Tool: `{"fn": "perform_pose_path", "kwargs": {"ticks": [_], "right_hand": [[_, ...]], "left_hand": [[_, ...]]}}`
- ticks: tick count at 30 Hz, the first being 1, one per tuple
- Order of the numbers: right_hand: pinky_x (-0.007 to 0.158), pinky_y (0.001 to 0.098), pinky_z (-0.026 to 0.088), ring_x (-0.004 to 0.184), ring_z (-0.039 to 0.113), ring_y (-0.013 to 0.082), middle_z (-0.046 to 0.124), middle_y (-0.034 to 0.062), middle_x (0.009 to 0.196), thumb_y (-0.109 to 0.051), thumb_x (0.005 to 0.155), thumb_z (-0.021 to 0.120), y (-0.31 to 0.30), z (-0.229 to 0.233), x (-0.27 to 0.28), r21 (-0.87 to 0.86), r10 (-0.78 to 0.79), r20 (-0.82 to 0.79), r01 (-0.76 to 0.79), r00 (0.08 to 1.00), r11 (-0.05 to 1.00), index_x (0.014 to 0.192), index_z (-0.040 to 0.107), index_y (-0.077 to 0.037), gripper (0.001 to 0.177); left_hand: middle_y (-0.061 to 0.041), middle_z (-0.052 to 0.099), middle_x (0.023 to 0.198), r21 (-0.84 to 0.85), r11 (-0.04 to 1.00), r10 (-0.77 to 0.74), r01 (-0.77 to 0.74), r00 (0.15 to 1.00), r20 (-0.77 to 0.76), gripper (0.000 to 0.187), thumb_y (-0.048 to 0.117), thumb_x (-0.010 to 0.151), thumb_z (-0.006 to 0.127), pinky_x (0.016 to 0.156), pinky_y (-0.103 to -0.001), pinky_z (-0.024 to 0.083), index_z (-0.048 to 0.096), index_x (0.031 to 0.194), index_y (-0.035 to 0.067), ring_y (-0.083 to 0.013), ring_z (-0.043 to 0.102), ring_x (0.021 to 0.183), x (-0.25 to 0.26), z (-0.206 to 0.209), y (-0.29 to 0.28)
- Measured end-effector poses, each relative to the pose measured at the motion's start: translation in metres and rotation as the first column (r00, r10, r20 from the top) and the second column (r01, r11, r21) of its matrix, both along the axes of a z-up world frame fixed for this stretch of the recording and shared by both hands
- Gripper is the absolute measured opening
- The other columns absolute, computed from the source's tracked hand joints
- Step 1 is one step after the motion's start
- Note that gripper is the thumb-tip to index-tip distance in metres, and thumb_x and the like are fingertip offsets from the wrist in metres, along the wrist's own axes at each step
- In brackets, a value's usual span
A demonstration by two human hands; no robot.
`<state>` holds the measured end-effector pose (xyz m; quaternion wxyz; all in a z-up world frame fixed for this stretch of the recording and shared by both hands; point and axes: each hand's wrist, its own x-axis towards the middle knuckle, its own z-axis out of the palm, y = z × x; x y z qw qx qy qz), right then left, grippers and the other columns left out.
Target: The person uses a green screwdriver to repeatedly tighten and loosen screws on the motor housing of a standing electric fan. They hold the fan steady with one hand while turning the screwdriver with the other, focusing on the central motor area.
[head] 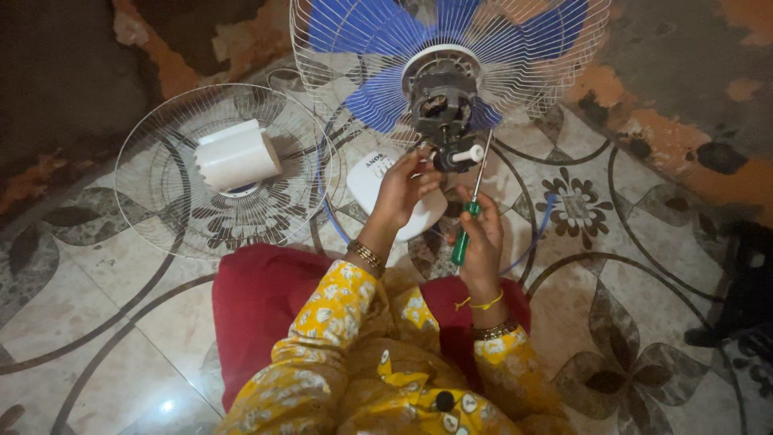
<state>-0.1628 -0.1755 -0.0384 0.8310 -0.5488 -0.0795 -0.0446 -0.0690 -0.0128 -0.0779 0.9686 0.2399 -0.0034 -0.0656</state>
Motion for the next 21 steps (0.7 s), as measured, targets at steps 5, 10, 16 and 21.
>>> {"fn": "perform_pose_path", "kwargs": {"ticks": [5, 10, 16, 21], "right_hand": [[0.057, 0.0230, 0.053, 0.069, 0.062, 0.0097, 0.061, 0.0163, 0.143, -0.008, 0.099, 0.059, -0.004, -0.003, -0.003, 0.026, 0.011, -0.045, -0.010, 0.999, 1.000, 0.139, 0.051, -0.006, 0.041], [0.054, 0.0250, 0.053, 0.063, 0.061, 0.0108, 0.063, 0.0178, 0.141, -0.011, 0.098, 0.060, -0.008, -0.005, 0.001, 0.054, -0.007, -0.101, 0.012, 0.995, 0.998, 0.139, 0.050, -0.006, 0.042], [0.052, 0.0256, 0.052, 0.060, 0.060, 0.0109, 0.068, 0.0173, 0.132, -0.013, 0.099, 0.063, -0.012, -0.016, -0.005, 0.024, -0.091, -0.132, 0.095, 0.987, 0.995, 0.132, 0.051, -0.008, 0.036], [0.047, 0.0265, 0.048, 0.057, 0.057, 0.0112, 0.071, 0.0172, 0.113, -0.013, 0.097, 0.073, -0.004, -0.019, -0.012, -0.040, -0.248, -0.120, 0.244, 0.961, 0.969, 0.109, 0.047, -0.008, 0.029]], "left_hand": [[-0.012, 0.068, 0.098, 0.071, 0.994, 0.085, -0.084, 0.996, -0.018, 0.025, 0.003, 0.099, 0.057, 0.080, -0.034, 0.058, 0.063, 0.122, -0.006, -0.0234, 0.071, 0.088, 0.001, -0.014, -0.014], [-0.014, 0.071, 0.098, 0.143, 0.987, 0.082, -0.079, 0.997, -0.013, 0.026, 0.000, 0.100, 0.057, 0.078, -0.029, 0.057, 0.065, 0.124, -0.005, -0.0198, 0.068, 0.083, 0.005, -0.021, -0.016], [-0.009, 0.073, 0.107, 0.242, 0.968, 0.083, -0.070, 0.996, -0.044, 0.029, 0.002, 0.097, 0.061, 0.079, -0.029, 0.057, 0.067, 0.125, -0.003, -0.0164, 0.069, 0.090, -0.001, -0.036, 0.012], [-0.008, 0.074, 0.114, 0.282, 0.956, 0.112, -0.078, 0.988, -0.106, 0.030, 0.007, 0.095, 0.063, 0.082, -0.029, 0.057, 0.067, 0.124, 0.002, -0.0171, 0.071, 0.097, -0.009, -0.042, 0.035]]}}
